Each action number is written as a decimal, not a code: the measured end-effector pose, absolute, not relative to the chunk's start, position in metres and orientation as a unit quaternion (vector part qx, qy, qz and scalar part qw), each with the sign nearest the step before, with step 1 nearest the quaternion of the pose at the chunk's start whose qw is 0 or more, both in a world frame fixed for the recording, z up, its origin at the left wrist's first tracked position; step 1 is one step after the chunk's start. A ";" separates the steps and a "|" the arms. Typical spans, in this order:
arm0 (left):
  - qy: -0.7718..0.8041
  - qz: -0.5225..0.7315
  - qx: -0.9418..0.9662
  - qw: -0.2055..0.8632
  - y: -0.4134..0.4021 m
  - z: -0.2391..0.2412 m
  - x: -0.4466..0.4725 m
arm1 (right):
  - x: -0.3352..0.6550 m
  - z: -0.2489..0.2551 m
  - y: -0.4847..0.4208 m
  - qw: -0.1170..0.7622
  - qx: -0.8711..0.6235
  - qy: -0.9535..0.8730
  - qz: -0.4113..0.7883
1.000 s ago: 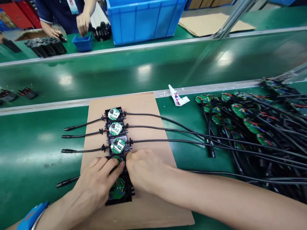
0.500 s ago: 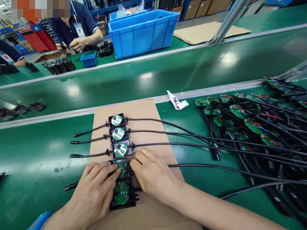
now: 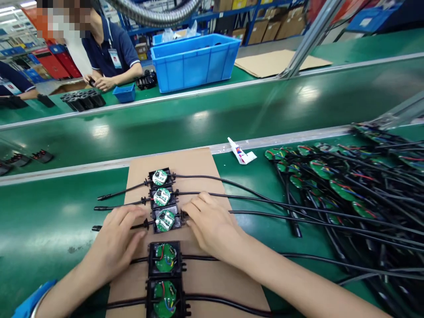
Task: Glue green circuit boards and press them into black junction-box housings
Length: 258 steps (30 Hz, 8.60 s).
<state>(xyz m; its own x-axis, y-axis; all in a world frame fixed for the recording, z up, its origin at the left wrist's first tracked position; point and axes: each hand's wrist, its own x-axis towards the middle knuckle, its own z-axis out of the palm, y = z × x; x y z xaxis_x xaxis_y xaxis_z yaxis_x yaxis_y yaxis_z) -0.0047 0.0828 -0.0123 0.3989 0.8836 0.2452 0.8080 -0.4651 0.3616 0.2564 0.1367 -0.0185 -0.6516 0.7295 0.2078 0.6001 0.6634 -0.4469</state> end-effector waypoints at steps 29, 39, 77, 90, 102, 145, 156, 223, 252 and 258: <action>0.545 0.148 0.788 0.245 0.102 -0.015 -0.001 | 0.232 0.021 0.152 -0.037 -0.319 -0.927 0.192; 0.566 0.069 0.775 0.274 0.104 -0.002 0.013 | 0.231 0.008 0.147 0.029 -0.313 -0.921 0.230; 0.397 0.113 0.903 0.118 0.103 0.000 0.025 | 0.246 0.029 0.138 -0.035 -0.405 -0.876 0.260; 0.401 0.113 0.902 0.108 0.098 -0.017 0.031 | 0.241 0.009 0.148 -0.050 -0.433 -0.837 0.331; 0.419 0.055 0.896 0.134 0.105 -0.012 0.041 | 0.225 0.003 0.164 -0.168 -0.323 -0.914 0.180; 0.505 0.230 0.824 0.114 0.128 -0.009 -0.023 | 0.251 -0.004 0.166 0.122 -0.374 -0.913 0.105; 0.545 0.109 0.830 0.052 0.141 -0.010 -0.002 | 0.218 0.039 0.194 -0.024 -0.343 -0.935 0.090; 0.414 0.149 0.894 0.088 0.135 -0.001 0.013 | 0.236 0.021 0.190 0.033 -0.368 -0.887 0.277; 0.408 0.057 0.910 0.051 0.136 -0.018 0.022 | 0.237 -0.027 0.182 0.116 -0.298 -0.945 0.069; 0.396 0.069 0.915 0.030 0.135 -0.025 0.020 | 0.244 -0.030 0.190 0.219 -0.327 -0.892 0.223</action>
